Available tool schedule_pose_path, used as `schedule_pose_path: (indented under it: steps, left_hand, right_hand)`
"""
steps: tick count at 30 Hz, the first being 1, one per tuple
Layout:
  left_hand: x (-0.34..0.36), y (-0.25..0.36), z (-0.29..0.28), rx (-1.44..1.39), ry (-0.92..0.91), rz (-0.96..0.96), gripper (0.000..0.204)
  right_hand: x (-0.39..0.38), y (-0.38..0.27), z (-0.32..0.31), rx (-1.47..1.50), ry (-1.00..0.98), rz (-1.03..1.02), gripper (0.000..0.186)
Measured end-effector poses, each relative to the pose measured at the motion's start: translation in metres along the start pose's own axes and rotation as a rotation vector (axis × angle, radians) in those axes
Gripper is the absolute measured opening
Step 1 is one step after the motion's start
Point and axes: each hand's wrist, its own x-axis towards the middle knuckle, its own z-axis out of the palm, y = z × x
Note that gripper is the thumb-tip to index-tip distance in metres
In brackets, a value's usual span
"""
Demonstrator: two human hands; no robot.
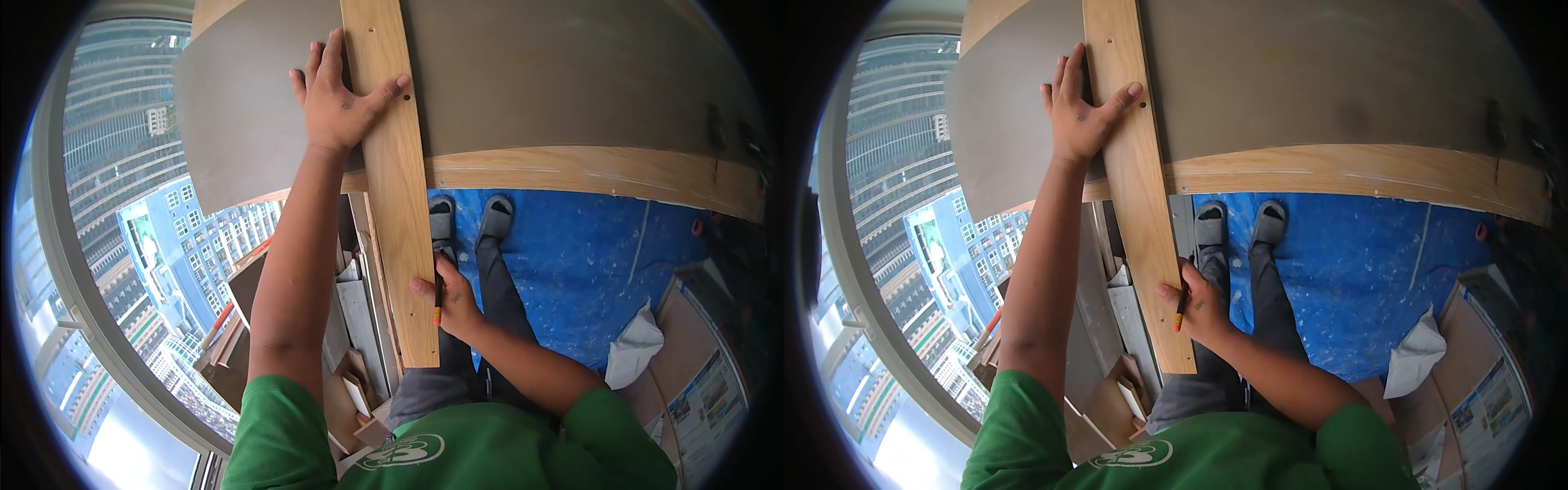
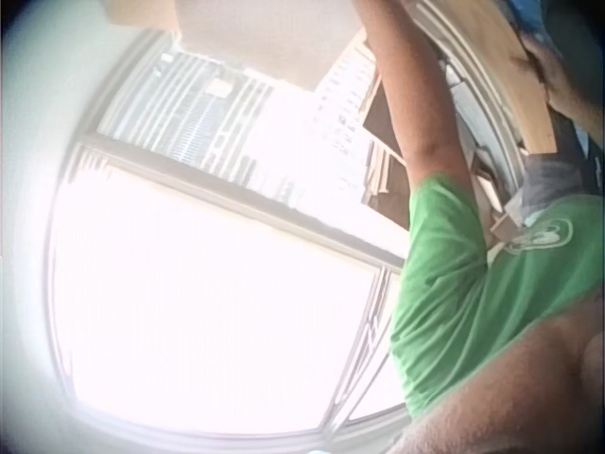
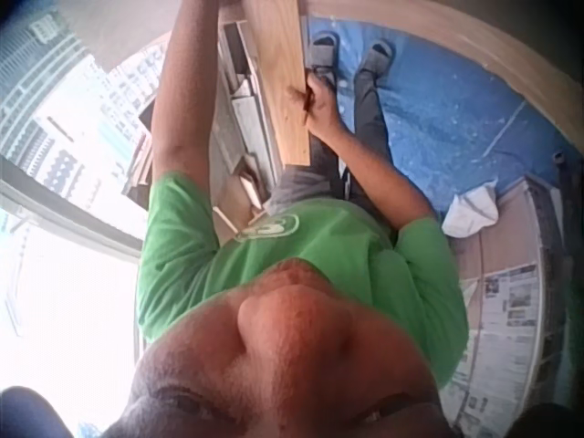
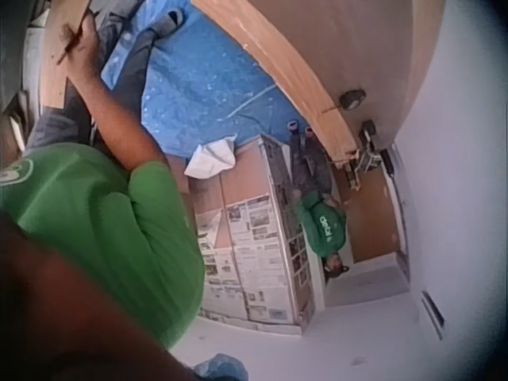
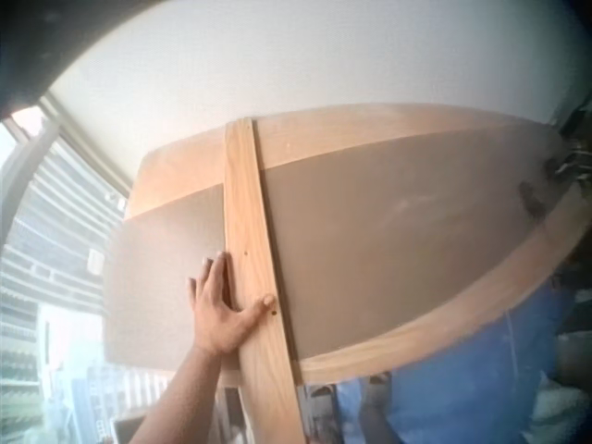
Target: The person measures a curved wooden board with a tape measure and marks it with a pencil. They reposition the board and repeat the measuring and marking process on different sections.
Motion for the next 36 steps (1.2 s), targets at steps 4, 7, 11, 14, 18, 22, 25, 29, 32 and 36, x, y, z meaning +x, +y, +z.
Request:
schedule_pose_path:
  steps: [4, 7, 11, 14, 18, 22, 25, 29, 32, 36]
  left_hand:
    - [-0.004, -0.001, 0.004, 0.037, 0.01, 0.069, 0.125]
    - [-0.006, -0.002, 0.0, 0.024, -0.008, 0.071, 0.12]
    - [-0.002, -0.006, -0.003, -0.097, -0.06, 0.017, 0.104]
    - [0.004, -0.002, -0.008, -0.241, -0.11, -0.025, 0.096]
    - [-0.007, 0.015, 0.005, 0.03, -0.015, 0.041, 0.11]
    - [-0.003, 0.016, 0.007, 0.061, -0.03, 0.039, 0.118]
    - [-0.002, 0.012, 0.008, 0.034, 0.006, 0.065, 0.119]
    - [-0.005, 0.011, 0.008, 0.027, 0.027, 0.074, 0.119]
    - [-0.006, 0.012, 0.004, 0.004, 0.028, 0.08, 0.116]
    - [-0.007, 0.01, 0.003, 0.007, 0.054, 0.103, 0.114]
  right_hand:
    - [0.001, -0.004, 0.004, -0.026, 0.024, -0.073, 0.043]
    - [0.001, -0.003, 0.003, -0.07, 0.008, -0.034, 0.046]
    - [0.001, -0.001, 0.002, -0.085, 0.015, -0.041, 0.048]
    - [0.0, 0.0, 0.0, -0.073, 0.01, -0.031, 0.049]
    - [0.0, 0.001, 0.0, -0.067, -0.006, -0.01, 0.049]
    - [0.003, -0.002, 0.001, -0.048, 0.005, -0.038, 0.049]
    - [0.001, 0.0, 0.003, -0.064, 0.014, -0.036, 0.049]
    - [0.001, -0.001, 0.002, -0.068, 0.003, -0.024, 0.049]
    - [0.0, 0.0, 0.002, -0.056, 0.008, -0.022, 0.049]
    - [0.0, -0.002, 0.002, -0.008, 0.012, -0.02, 0.048]
